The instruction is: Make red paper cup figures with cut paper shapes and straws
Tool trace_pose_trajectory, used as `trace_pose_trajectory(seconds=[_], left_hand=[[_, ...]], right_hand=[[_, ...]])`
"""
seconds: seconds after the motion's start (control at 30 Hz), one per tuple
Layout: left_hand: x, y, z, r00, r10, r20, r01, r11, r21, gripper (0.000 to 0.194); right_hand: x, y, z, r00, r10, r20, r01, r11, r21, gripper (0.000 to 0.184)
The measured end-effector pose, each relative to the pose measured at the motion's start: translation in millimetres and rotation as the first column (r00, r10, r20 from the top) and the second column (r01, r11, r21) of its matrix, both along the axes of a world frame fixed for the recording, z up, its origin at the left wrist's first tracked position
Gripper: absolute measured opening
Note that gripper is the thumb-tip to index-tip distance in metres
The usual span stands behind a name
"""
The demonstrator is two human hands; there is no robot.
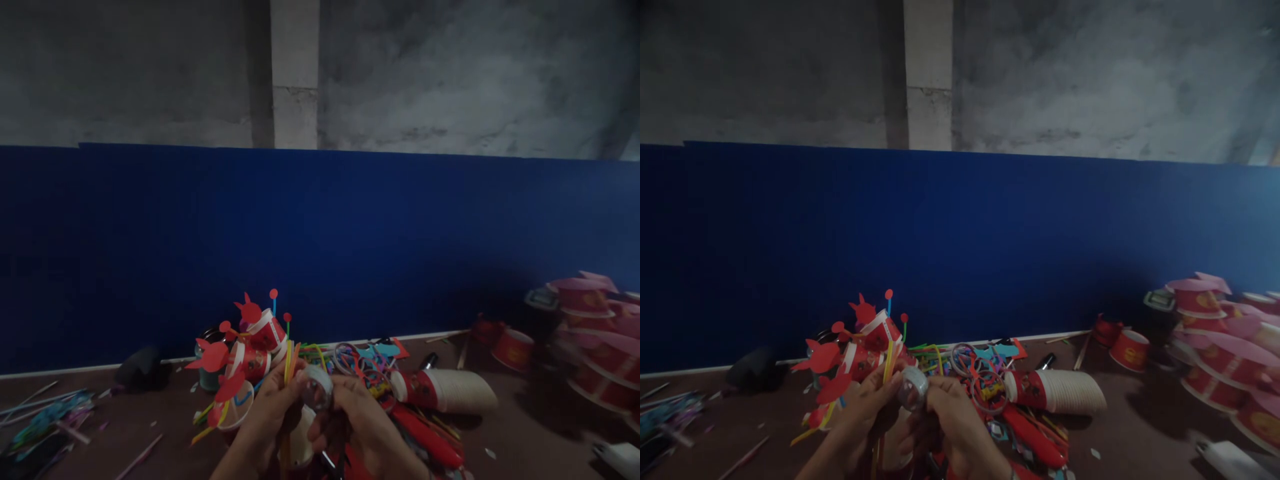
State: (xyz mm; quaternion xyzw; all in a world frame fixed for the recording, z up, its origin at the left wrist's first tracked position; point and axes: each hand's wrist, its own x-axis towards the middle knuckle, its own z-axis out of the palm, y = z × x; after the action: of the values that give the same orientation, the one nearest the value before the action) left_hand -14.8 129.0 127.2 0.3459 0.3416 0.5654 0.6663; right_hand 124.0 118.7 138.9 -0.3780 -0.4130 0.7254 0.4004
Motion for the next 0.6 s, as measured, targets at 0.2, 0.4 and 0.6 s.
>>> trace_pose_trajectory(seconds=[0.2, 0.4, 0.6], left_hand=[[-7.4, -3.4, 5.6, 0.997, 0.042, -0.058, -0.043, 0.999, -0.009, 0.055], [-5.2, -3.8, 8.0, 0.994, 0.080, -0.077, -0.083, 0.996, -0.040, 0.055], [-1.7, -2.7, 8.4, 0.992, 0.085, -0.092, -0.088, 0.996, -0.032, 0.049]], right_hand=[[5.9, -4.1, 4.3, 0.970, 0.165, -0.181, -0.159, 0.986, 0.045, 0.045], [3.6, -3.1, 2.0, 0.988, 0.084, -0.128, -0.085, 0.996, 0.003, 0.043], [5.6, -2.7, 4.9, 0.993, 0.096, -0.071, -0.090, 0.992, 0.086, 0.046]])
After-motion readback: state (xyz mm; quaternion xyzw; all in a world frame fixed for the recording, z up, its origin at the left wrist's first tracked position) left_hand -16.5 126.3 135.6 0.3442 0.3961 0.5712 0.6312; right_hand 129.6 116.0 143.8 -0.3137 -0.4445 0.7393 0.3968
